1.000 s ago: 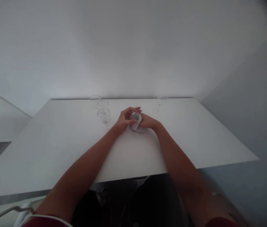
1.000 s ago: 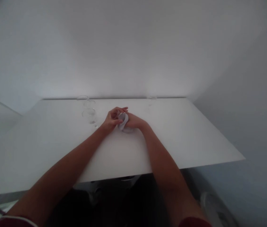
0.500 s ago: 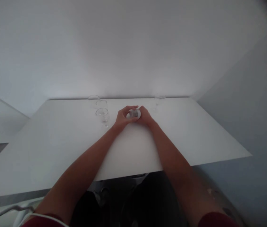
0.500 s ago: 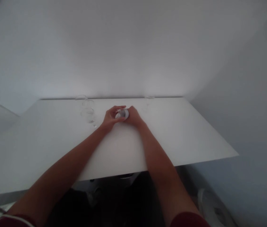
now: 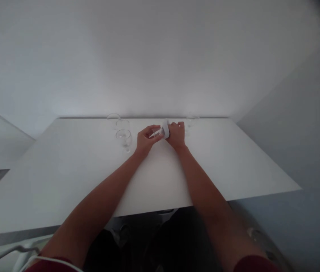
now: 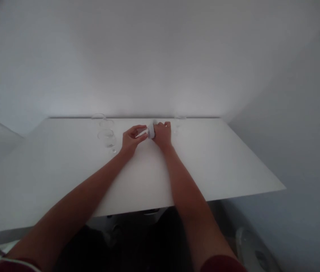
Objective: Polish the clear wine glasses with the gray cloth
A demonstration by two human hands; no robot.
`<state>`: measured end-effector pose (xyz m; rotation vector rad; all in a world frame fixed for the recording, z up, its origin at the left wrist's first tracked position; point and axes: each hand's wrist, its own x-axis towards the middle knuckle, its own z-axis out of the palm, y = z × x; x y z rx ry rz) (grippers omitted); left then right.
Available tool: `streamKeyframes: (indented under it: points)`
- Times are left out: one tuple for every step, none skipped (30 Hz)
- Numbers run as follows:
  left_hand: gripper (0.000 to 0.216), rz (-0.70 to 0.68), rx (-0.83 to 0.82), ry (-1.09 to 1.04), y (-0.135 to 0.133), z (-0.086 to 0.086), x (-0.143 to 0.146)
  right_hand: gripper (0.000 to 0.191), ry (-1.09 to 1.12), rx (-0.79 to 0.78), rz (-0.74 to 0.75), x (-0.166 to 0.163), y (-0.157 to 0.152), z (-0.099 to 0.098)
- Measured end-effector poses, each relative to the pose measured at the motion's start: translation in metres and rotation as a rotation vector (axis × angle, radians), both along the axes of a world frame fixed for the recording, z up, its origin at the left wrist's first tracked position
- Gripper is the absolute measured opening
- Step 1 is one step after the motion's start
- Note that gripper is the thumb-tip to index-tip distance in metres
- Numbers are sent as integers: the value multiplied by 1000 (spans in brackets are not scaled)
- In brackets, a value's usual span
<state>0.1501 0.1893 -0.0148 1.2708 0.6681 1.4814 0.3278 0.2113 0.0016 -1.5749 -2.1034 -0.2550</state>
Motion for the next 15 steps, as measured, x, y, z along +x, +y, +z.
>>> streamKeyframes:
  points:
    - [47,5,-1,1,0,1,-1,17,34,-32,16,0,0,0]
    - [44,9,-4,7,-1,2,-1,17,88,-98,57,0,0,-2]
    - [41,10,-7,16,-1,2,-2,18,169,-187,117,2,0,-4]
    - [38,9,-8,26,-2,3,-2,20,267,-287,192,3,0,-7]
    - [34,7,-6,34,-2,4,-2,23,369,-383,271,5,-1,-10]
    - [32,2,1,40,-2,4,-2,25,457,-455,339,7,-1,-12]
    - [31,-5,9,42,-3,4,-2,26,515,-483,377,7,-2,-14]
    - [30,-6,15,38,-2,4,-2,25,529,-461,374,7,-2,-15]
    - [31,3,15,28,-2,4,-2,23,499,-399,332,5,-2,-15]
    - [31,23,9,13,-1,4,-2,20,437,-311,265,3,-1,-14]
    - [31,52,-1,-4,0,3,-2,17,362,-218,193,0,-1,-12]
    - [31,84,-14,-21,0,3,-2,15,293,-146,132,-4,-1,-10]
    - [31,111,-28,-31,1,2,-2,14,248,-113,95,-7,-1,-9]
    - [30,129,-40,-34,2,2,-3,14,247,-117,87,-9,-1,-8]
    - [29,135,-45,-30,2,1,-3,15,294,-147,103,-10,-2,-8]
